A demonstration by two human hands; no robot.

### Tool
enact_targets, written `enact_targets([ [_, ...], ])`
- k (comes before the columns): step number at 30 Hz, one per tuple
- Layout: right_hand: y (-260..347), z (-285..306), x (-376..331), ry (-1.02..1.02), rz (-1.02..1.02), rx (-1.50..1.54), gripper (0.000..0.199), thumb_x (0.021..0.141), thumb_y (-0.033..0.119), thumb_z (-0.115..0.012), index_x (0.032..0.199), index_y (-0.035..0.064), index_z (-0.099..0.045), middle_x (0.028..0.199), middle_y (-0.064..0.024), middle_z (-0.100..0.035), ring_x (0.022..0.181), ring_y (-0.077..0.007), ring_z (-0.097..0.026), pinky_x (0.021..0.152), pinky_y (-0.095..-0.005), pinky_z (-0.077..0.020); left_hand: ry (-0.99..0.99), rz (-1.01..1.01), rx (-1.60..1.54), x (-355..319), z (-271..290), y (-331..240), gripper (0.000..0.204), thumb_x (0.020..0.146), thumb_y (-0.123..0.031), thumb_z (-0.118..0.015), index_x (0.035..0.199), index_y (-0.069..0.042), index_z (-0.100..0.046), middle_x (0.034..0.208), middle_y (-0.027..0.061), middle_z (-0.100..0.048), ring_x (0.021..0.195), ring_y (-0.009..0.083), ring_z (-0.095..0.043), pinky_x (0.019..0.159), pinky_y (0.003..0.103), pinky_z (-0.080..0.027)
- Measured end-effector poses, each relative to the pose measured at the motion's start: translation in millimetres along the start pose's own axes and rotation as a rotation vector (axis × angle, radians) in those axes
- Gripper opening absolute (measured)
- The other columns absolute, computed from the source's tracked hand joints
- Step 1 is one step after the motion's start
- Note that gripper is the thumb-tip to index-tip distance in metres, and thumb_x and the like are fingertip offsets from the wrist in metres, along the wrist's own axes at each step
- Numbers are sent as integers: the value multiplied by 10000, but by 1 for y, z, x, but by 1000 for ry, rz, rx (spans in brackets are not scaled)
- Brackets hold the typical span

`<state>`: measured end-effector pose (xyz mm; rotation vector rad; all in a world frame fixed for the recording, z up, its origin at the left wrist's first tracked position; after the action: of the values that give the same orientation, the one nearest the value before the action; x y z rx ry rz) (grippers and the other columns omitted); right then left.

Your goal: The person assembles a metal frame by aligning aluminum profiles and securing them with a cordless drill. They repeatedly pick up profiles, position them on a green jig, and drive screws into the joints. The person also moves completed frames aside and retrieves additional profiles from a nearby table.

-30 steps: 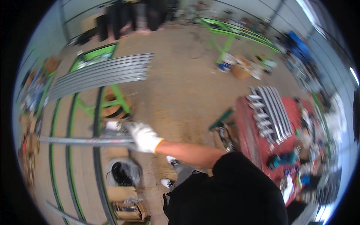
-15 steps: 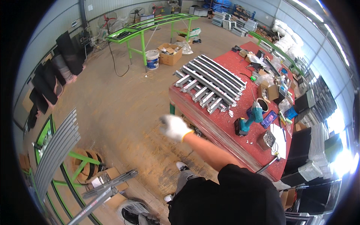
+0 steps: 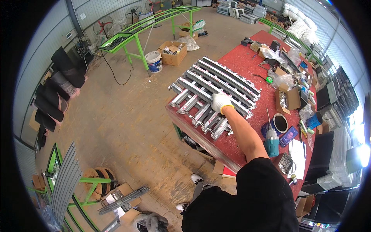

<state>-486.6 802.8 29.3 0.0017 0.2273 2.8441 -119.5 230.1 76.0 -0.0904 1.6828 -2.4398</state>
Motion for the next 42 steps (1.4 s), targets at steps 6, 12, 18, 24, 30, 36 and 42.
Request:
enact_targets([
  [6, -4, -6, 14, 175, 96, 170, 482, 796, 342, -735, 1155, 22, -757, 1122, -276, -742, 1084, -417, -710, 963, -455, -552, -43, 398, -413, 11, -27, 56, 284, 1029, -246, -605, 859, -29, -675, 674, 72, -621, 558, 175, -567, 518, 303, -434],
  [12, 52, -8, -11, 132, 164, 318, 495, 774, 404, -736, 1040, -13, -754, 984, -288, -743, 950, -421, -738, 873, -479, -565, -165, 440, -179, 36, -18, 24, 215, 1034, -192, -596, 921, -25, -671, 731, 48, -604, 617, 140, -542, 551, 285, -431],
  [18, 152, 6, -39, 202, 239, 529, 519, 751, 412, -750, 953, -67, -739, 906, -305, -732, 923, -431, -737, 870, -464, -567, 44, 315, 52, 123, -43, -21, 279, 991, -271, -653, 943, 0, -697, 706, 58, -620, 606, 130, -555, 565, 307, -420],
  [24, 261, 0, -96, 166, 372, 667, 540, 776, 452, -748, 938, -63, -735, 862, -307, -721, 888, -433, -738, 836, -458, -579, 168, 95, 436, 189, -95, -58, 533, 913, -464, -721, 1135, 21, -737, 1074, 256, -753, 1009, 390, -731, 892, 435, -558],
  [30, 344, -14, -176, 217, 526, 840, 495, 789, 448, -786, 928, -24, -730, 896, -292, -724, 883, -447, -730, 811, -487, -577, 230, 238, 661, 189, -93, -49, 715, 833, -631, -729, 1107, 29, -715, 1042, 284, -742, 1001, 428, -727, 900, 461, -568],
  [36, 390, -48, -247, 583, 510, 931, 448, 830, 378, -806, 963, -44, -730, 850, -229, -759, 821, -362, -769, 783, -413, -602, 25, 502, 552, 132, -23, -5, 550, 746, -495, -755, 992, -5, -719, 941, 259, -742, 969, 414, -732, 869, 448, -577],
  [42, 426, -63, -283, 683, 582, 821, 569, 860, 418, -790, 1126, -78, -709, 894, -243, -766, 865, -356, -771, 836, -410, -593, -93, 484, 551, 49, 33, 28, 504, 729, -455, -776, 879, 17, -680, 809, 249, -686, 812, 404, -720, 785, 455, -565],
])
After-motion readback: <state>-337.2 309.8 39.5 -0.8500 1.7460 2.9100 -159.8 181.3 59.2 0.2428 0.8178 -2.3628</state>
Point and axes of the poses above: each hand's wrist, its own x-axis towards the middle knuckle, its own z-axis out of the back of the hand, y = z × x, the point moved 9 cm from there along x, towards the middle knuckle
